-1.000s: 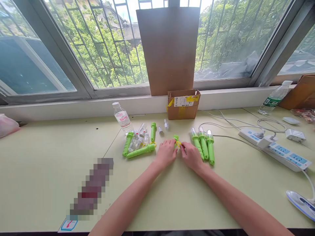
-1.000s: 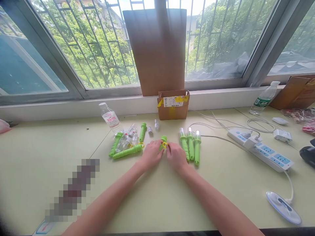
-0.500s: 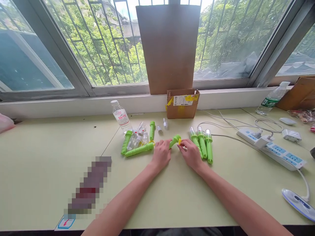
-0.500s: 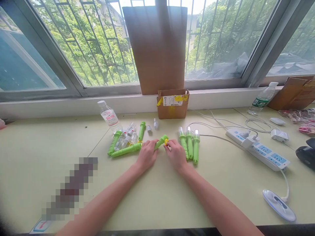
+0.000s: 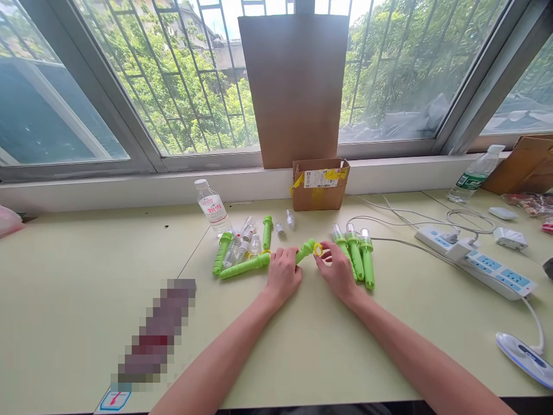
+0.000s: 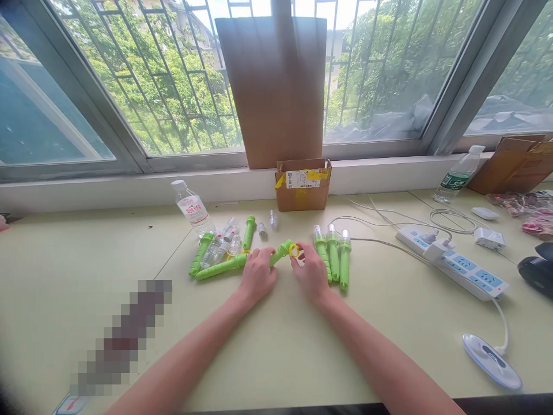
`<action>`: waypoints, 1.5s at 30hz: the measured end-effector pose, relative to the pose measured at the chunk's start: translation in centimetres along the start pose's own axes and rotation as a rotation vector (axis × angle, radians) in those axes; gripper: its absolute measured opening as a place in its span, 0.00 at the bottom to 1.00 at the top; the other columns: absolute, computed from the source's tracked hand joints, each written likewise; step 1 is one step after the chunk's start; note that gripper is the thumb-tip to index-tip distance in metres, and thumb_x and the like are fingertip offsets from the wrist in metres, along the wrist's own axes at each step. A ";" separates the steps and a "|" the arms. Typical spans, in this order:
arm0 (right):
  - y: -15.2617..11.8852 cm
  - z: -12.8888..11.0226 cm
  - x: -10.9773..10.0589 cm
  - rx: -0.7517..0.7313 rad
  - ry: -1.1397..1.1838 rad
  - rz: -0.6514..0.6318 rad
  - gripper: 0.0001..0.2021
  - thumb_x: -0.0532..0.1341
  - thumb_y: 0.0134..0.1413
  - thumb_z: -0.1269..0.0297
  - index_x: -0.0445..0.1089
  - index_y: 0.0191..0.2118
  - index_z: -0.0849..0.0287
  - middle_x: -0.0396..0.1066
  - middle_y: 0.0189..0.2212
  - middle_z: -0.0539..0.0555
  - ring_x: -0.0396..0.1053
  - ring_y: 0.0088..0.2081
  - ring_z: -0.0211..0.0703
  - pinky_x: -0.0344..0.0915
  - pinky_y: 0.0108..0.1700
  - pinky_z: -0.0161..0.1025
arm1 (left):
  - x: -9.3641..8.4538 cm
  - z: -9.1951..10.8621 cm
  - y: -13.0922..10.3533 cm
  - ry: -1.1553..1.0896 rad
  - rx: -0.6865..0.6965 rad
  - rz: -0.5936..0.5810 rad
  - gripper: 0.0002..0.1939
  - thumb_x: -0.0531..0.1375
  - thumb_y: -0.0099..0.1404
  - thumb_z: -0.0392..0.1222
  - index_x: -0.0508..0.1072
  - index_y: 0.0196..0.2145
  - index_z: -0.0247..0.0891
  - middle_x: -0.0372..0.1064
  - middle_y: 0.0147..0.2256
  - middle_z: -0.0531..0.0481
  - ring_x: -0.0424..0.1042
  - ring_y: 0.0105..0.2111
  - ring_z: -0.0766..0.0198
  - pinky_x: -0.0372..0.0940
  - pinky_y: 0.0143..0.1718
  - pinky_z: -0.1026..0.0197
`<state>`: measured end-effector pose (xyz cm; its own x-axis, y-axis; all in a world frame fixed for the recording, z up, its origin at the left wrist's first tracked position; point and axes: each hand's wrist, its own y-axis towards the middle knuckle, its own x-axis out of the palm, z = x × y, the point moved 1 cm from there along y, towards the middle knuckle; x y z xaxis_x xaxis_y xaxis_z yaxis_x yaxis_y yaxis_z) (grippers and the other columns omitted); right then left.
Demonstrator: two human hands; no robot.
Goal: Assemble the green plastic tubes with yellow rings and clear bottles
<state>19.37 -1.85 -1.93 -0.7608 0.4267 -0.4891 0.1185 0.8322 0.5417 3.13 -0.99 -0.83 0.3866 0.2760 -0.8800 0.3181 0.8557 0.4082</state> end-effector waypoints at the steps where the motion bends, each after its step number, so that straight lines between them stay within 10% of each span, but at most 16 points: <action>1: 0.0 0.0 0.0 0.004 0.010 0.002 0.13 0.57 0.55 0.60 0.65 0.46 0.58 0.72 0.37 0.55 0.71 0.31 0.42 0.70 0.33 0.41 | 0.0 0.0 0.0 0.006 -0.005 -0.016 0.17 0.53 0.54 0.30 0.63 0.43 0.38 0.68 0.40 0.47 0.63 0.42 0.54 0.57 0.43 0.54; 45: -0.1 -0.2 -0.2 0.129 0.382 -0.085 0.18 0.52 0.60 0.55 0.70 0.49 0.59 0.74 0.35 0.55 0.73 0.33 0.44 0.73 0.34 0.41 | -0.7 -0.5 0.3 0.088 -0.026 -0.182 0.09 0.51 0.57 0.32 0.64 0.36 0.39 0.70 0.34 0.49 0.69 0.33 0.59 0.59 0.31 0.60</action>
<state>19.36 -2.11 -1.80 -0.9506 0.2128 -0.2259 0.1058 0.9065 0.4087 2.48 -0.75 -0.19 0.2467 0.1517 -0.9571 0.3530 0.9057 0.2346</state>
